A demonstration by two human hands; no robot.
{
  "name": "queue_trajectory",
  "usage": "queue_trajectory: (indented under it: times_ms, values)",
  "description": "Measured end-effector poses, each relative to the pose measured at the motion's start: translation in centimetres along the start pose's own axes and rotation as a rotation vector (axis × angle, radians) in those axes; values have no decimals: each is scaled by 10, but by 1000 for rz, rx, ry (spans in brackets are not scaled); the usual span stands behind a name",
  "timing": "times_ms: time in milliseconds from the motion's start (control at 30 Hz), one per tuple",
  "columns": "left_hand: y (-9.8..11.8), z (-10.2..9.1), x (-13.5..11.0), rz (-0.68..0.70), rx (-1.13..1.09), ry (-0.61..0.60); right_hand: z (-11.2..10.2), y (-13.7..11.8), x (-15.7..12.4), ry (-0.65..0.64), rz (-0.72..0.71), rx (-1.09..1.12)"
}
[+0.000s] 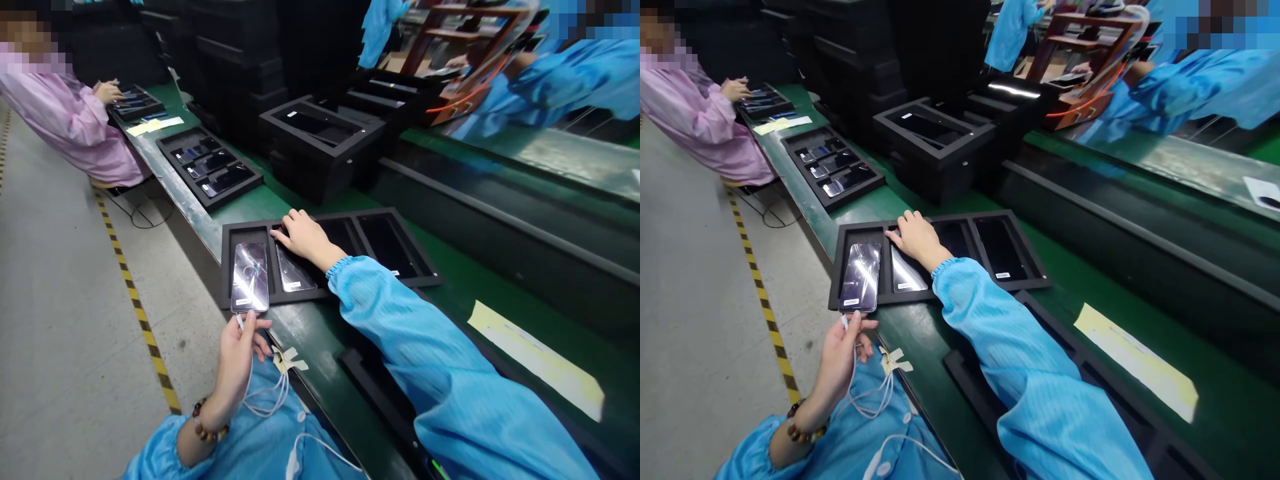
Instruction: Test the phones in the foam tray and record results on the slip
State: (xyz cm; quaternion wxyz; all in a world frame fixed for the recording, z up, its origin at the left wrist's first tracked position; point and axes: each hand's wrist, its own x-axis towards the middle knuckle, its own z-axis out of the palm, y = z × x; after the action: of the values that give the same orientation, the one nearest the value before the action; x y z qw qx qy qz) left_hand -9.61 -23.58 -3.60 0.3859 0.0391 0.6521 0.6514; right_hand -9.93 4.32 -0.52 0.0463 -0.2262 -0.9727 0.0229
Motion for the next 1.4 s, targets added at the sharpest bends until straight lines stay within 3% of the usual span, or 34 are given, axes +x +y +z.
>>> queue_trajectory:
  times_ms: [67,133,233,300,400,500,667,733,867,967,1067,1233,1400]
  values:
    - [3,-11,7,-8,110,-108,3,1,-4,9,-11,-6]
    - [7,-31,15,38,258,-136,6,2,-6,7,-18,-3]
    - [15,-67,22,194,449,26,9,4,-1,8,-3,-1]
    - [21,-87,21,274,458,107,10,4,6,24,9,6]
    - [32,-97,9,277,349,25,8,5,13,59,37,83]
    - [48,-81,-14,215,420,-251,2,7,13,41,124,218]
    - [64,-26,-38,98,501,-807,-13,6,7,-13,160,310]
    - [60,-6,-36,15,425,-900,-23,6,6,45,194,304]
    - [44,17,-21,-50,228,-803,-47,5,0,180,350,409]
    - [34,21,-13,-121,62,-736,-59,2,-7,139,412,559]
    - [28,22,-11,-90,17,-624,-59,-3,-13,64,448,643]
    - [24,24,-14,27,127,-526,-49,-7,-22,34,487,660]
    - [20,20,-13,72,75,-521,-49,5,-31,75,524,641]
